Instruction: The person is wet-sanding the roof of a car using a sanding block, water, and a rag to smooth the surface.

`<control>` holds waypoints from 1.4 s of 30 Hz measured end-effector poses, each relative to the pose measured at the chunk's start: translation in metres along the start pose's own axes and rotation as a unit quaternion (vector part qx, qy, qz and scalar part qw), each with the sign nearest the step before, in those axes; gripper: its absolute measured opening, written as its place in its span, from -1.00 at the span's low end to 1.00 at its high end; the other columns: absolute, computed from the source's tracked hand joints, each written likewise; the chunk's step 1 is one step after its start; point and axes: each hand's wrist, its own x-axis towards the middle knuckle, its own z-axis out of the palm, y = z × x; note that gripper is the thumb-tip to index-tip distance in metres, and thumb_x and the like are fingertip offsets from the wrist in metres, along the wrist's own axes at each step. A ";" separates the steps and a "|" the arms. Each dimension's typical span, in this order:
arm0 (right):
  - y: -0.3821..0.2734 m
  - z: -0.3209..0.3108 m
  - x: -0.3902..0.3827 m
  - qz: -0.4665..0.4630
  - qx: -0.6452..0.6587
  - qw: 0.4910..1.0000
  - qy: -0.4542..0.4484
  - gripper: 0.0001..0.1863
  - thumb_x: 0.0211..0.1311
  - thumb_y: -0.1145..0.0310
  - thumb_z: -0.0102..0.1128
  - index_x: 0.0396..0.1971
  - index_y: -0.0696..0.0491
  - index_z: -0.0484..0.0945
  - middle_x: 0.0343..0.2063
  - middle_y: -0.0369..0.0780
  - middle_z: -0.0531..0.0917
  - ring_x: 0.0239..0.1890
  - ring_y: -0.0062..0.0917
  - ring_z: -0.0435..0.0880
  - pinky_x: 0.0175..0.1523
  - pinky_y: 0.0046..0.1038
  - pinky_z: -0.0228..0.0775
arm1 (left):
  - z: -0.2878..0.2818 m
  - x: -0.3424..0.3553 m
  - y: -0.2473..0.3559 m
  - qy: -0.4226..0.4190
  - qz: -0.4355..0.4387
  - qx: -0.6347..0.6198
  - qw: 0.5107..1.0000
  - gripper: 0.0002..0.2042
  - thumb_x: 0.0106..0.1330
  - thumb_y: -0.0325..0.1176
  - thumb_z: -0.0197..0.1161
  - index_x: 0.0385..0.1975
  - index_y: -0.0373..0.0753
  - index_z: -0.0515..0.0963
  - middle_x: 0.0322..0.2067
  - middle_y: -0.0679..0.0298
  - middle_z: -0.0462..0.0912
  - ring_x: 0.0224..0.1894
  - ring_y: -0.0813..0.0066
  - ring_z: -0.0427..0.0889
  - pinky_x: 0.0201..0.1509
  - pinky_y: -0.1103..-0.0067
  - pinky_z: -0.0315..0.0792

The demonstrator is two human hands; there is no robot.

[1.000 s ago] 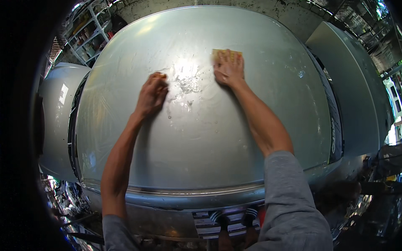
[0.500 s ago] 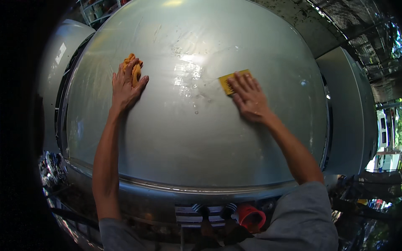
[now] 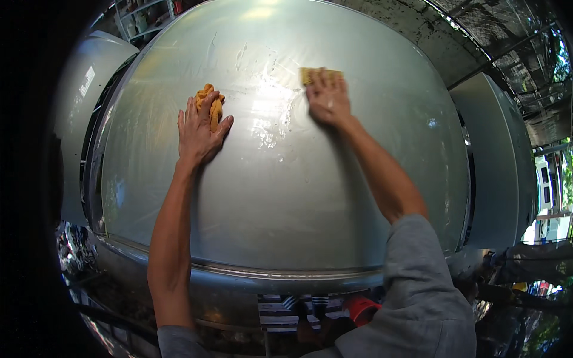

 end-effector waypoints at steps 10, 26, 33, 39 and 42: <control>-0.031 -0.012 0.008 -0.019 0.034 0.999 -0.026 -0.38 0.44 0.00 -0.45 0.41 -0.08 0.06 0.44 -0.14 0.03 0.48 -0.18 -0.12 0.51 -0.23 -0.43 | 0.000 -0.001 -0.001 -0.008 0.004 -0.028 1.000 -0.37 0.25 0.08 0.14 0.31 0.13 0.17 0.29 -0.11 0.21 0.41 -0.10 0.04 0.45 0.04 -0.24; 0.150 -0.024 -0.074 0.083 0.087 0.992 -0.025 -0.42 0.46 0.05 -0.37 0.41 -0.11 0.08 0.45 -0.18 0.01 0.49 -0.23 -0.14 0.51 -0.23 -0.43 | -0.006 0.001 0.005 -0.013 0.001 0.008 1.000 -0.43 0.32 -0.05 0.10 0.33 0.08 0.19 0.34 0.10 0.21 0.42 -0.04 0.04 0.45 0.05 -0.18; 0.184 -0.015 -0.148 0.017 0.092 0.994 -0.052 -0.39 0.46 0.01 -0.43 0.44 -0.10 0.00 0.45 -0.16 0.01 0.49 -0.22 -0.15 0.51 -0.23 -0.42 | -0.021 -0.006 -0.012 -0.010 -0.001 0.018 1.000 -0.39 0.30 -0.04 0.12 0.35 0.09 0.16 0.33 0.08 0.21 0.41 -0.05 0.04 0.45 0.06 -0.19; 0.126 -0.004 -0.047 -0.017 0.041 0.998 -0.042 -0.41 0.46 0.03 -0.43 0.42 -0.13 0.06 0.44 -0.18 0.04 0.49 -0.23 -0.12 0.51 -0.26 -0.39 | -0.013 0.000 -0.009 -0.025 0.018 -0.021 0.999 -0.42 0.31 -0.11 0.13 0.34 0.05 0.18 0.31 0.14 0.26 0.41 -0.03 0.06 0.45 0.05 -0.19; 0.151 -0.014 -0.093 -0.142 0.075 0.983 -0.086 -0.41 0.46 0.03 -0.43 0.42 -0.11 0.06 0.44 -0.19 0.06 0.49 -0.24 -0.12 0.51 -0.26 -0.40 | -0.022 -0.007 -0.013 -0.012 0.012 0.002 1.000 -0.43 0.32 -0.13 0.12 0.33 0.04 0.19 0.30 0.14 0.28 0.42 -0.02 0.05 0.45 0.05 -0.19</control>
